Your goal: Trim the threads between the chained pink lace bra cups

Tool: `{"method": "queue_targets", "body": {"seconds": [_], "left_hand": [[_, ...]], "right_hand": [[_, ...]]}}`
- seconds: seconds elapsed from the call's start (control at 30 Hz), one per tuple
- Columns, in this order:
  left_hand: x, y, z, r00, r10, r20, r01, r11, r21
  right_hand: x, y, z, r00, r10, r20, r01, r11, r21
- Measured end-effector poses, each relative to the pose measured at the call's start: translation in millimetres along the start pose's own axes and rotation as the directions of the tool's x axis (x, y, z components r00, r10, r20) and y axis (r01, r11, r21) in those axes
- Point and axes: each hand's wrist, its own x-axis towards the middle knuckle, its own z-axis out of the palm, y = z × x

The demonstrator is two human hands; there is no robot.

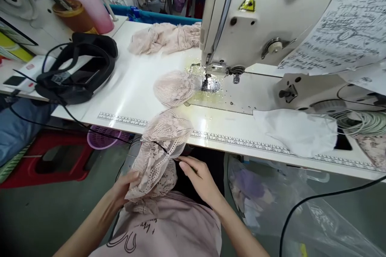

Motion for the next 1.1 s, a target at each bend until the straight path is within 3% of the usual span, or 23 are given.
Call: {"method": "queue_targets", "body": {"seconds": [0.13,0.27,0.47,1.1], "left_hand": [[-3.5,-0.8,-3.9,0.992,0.017,-0.123,-0.007,0.997,0.081],[-4.7,1.5,-0.8,0.985,0.017,-0.173,0.002,0.994,0.107],[-4.7,2.4,0.7,0.993,0.003,-0.122,0.018,0.984,0.175],[-10.5,3.5,-0.1,0.990,0.021,-0.139,0.007,0.980,0.198]], "right_hand": [[10.2,15.9,12.9,0.999,0.026,0.034,-0.032,0.980,0.198],[9.1,18.5,16.3,0.998,0.015,0.054,-0.028,0.973,0.231],[7.0,12.9,12.3,1.000,0.009,0.010,-0.011,0.978,0.208],[7.9,8.2,7.6,1.000,-0.004,0.027,-0.001,0.980,0.198]]}}
